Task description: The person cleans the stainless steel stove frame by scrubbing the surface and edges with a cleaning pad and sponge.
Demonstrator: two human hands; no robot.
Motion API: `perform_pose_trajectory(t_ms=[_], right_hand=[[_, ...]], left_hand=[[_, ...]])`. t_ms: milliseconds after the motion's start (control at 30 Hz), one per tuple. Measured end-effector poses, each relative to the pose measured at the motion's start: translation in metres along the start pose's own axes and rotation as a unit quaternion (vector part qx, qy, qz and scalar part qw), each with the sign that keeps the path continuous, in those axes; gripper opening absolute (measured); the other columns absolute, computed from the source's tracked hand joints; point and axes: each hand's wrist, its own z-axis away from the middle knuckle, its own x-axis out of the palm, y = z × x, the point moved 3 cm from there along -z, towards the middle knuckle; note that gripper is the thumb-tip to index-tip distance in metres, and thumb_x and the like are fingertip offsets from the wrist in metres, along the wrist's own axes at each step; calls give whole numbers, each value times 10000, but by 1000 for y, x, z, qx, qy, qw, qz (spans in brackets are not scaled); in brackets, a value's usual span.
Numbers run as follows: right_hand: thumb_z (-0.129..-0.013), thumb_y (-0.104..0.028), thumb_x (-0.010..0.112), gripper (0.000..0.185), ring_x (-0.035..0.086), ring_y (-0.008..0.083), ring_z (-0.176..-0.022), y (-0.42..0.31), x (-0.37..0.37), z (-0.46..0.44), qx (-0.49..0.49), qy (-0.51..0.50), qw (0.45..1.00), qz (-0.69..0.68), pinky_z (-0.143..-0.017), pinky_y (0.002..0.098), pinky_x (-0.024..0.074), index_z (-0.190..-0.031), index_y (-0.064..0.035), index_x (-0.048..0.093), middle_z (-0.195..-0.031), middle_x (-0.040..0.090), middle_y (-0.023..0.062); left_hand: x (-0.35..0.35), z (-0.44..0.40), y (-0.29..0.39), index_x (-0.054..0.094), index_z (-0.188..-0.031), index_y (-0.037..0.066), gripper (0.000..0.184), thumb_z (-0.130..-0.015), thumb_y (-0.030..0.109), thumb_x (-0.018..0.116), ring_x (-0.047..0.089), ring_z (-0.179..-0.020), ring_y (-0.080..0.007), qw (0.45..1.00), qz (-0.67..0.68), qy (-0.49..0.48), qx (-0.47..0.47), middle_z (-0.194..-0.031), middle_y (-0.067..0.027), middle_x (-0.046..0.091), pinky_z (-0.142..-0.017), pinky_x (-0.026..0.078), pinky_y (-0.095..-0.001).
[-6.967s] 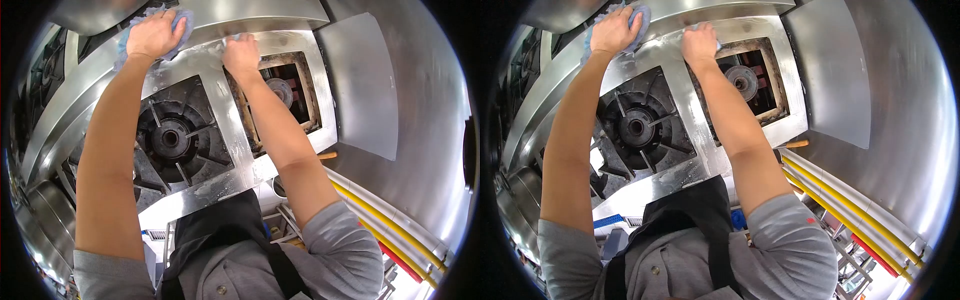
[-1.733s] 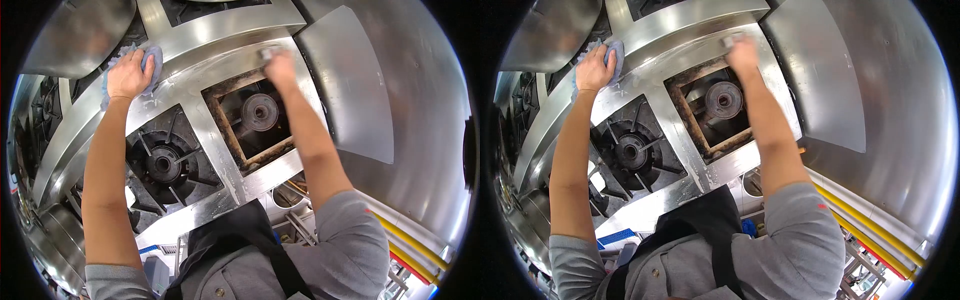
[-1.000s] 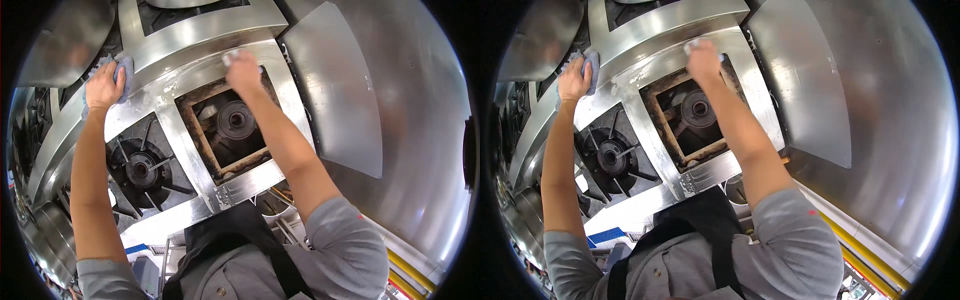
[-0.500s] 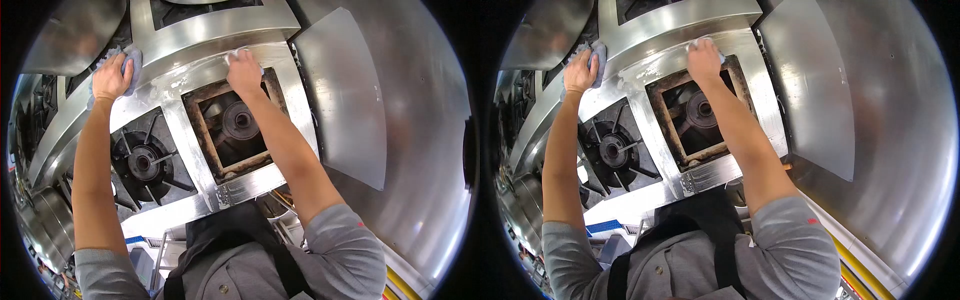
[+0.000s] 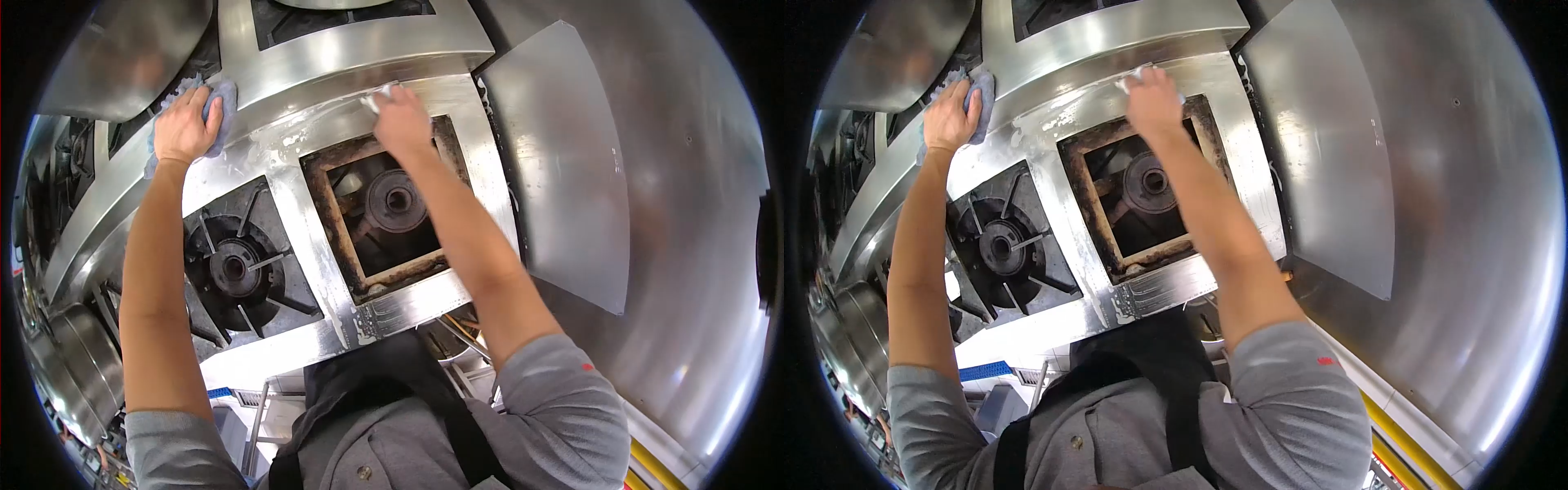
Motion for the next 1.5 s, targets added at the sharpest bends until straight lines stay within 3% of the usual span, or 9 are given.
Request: perform_pose_trajectory(t_ms=[233,300,400,533,600,867,1100,1333,1500], right_hand=[[-779,-155,655,277,640,380,-1028,104,-22,-21,149,72,978,129,-928,477,512,-1009,-23,737,-1085,692,190],[-780,-142,652,280,603,376,-1106,59,0,-20,95,-65,985,127,-974,447,497,-1025,-41,741,-1175,664,211],[-876,-138,583,246,561,350,-1217,-14,10,4,-10,-9,1000,9,-1067,477,428,-1058,-77,738,-1234,634,185],[-877,-150,583,257,582,338,-1175,91,16,-7,-31,47,984,170,-1032,466,450,-1068,-77,739,-1139,674,166],[-874,-188,595,273,589,344,-1177,135,-23,-17,146,-8,983,111,-1037,463,451,-1078,-70,734,-1125,686,173],[-861,-130,586,249,541,323,-1242,-35,20,17,-64,12,998,0,-1009,457,447,-1053,-71,733,-1194,621,156],[-826,-186,651,283,611,330,-1123,129,-37,-14,161,65,981,80,-1008,449,468,-1040,-27,745,-1092,698,180],[-892,-159,597,260,541,295,-1273,-41,9,16,-11,-40,999,3,-1071,437,428,-1101,-92,738,-1355,601,148],[-831,-154,650,361,521,312,-1318,51,-16,4,30,17,995,96,-1111,419,424,-1175,-61,708,-1284,640,190]], left_hand=[[-2,1,-2,627,-981,111,293,-978,394,552,671,-840,-332,1000,5,-8,-2,-922,-102,676,-689,539,-445],[0,1,-3,628,-984,111,294,-978,394,551,670,-838,-332,1000,5,-6,-2,-918,-103,674,-687,539,-444],[2,1,-4,629,-987,110,294,-979,393,551,667,-832,-333,1000,6,7,6,-907,-105,670,-681,536,-443],[5,2,-4,620,-978,106,293,-981,390,549,663,-822,-338,999,18,37,21,-891,-106,663,-671,531,-451],[2,0,-4,616,-971,106,291,-982,389,549,664,-821,-338,1000,8,15,12,-888,-106,662,-668,529,-454],[3,1,-3,609,-958,110,287,-981,390,551,664,-825,-335,1000,2,-3,4,-881,-105,659,-663,528,-455],[2,1,-4,613,-958,109,283,-980,385,551,666,-825,-335,1000,5,2,6,-887,-106,665,-672,533,-449],[1,1,-3,619,-964,109,279,-975,382,561,669,-811,-332,1000,5,-4,5,-879,-106,668,-679,536,-440],[0,1,-2,627,-973,105,280,-974,377,562,670,-823,-326,1000,17,15,8,-895,-96,669,-685,539,-434]])
